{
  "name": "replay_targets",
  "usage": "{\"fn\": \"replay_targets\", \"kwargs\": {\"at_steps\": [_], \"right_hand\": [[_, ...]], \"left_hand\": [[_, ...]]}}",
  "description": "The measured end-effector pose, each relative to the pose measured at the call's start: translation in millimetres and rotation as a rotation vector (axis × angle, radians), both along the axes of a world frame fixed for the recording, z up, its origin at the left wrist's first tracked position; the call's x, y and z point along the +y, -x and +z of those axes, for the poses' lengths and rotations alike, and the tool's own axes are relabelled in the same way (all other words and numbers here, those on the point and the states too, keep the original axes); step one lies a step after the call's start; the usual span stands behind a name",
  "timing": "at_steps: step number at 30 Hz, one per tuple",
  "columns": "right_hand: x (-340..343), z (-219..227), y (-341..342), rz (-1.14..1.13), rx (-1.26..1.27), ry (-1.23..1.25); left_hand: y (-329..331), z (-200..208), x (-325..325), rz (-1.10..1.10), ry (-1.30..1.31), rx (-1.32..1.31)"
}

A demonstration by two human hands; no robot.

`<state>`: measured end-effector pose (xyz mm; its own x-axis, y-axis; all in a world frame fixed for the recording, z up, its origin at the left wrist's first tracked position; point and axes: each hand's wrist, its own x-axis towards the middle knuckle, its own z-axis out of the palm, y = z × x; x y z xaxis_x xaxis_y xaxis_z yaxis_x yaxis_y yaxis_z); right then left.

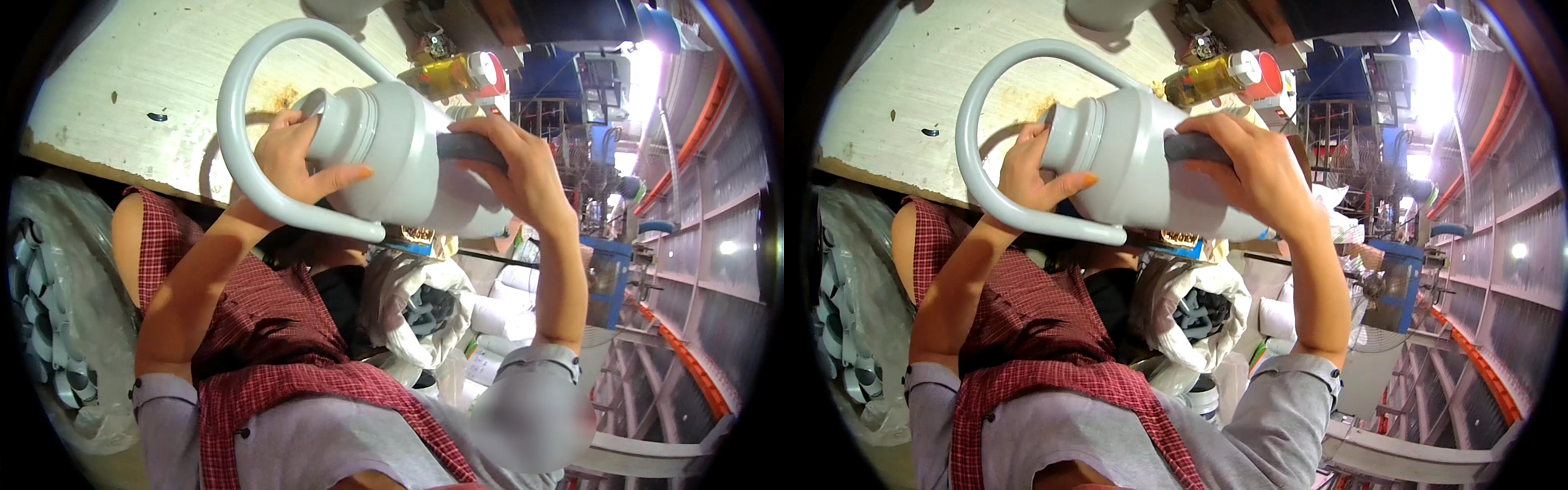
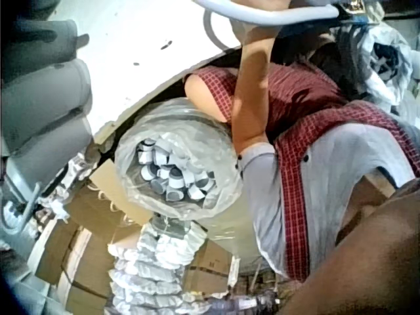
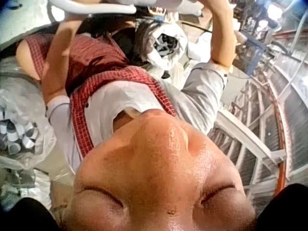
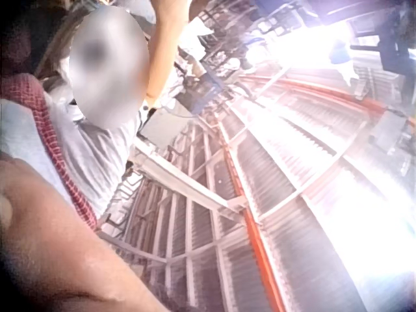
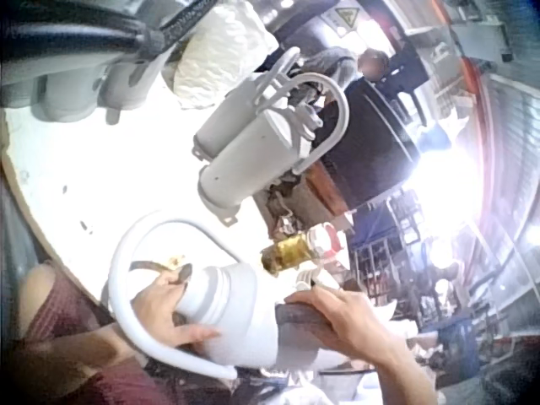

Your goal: The person assembles grey electric kettles by attaching handles and lids. They pick up kettle bodies from a plastic bag, use a blue handheld tool to tighten components, and place the finished units on a table.

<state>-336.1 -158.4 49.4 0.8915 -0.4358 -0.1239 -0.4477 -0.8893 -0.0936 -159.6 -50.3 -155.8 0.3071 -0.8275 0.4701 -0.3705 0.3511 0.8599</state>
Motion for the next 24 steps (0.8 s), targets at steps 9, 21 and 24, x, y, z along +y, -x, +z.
{"fn": "replay_targets", "kwargs": {"at_steps": [9,21,24], "right_hand": [[-11,-8,4,0.124,-0.039,0.349],[72,-80,156,-0.103,-0.93,0.248],[58,-182,193,-0.358,-0.653,0.239]], "left_hand": [[13,-6,-19,0.009,-0.175,0.424],[-55,43,77,0.51,-0.082,0.815],[-78,60,106,0.638,-0.209,0.819]]}}
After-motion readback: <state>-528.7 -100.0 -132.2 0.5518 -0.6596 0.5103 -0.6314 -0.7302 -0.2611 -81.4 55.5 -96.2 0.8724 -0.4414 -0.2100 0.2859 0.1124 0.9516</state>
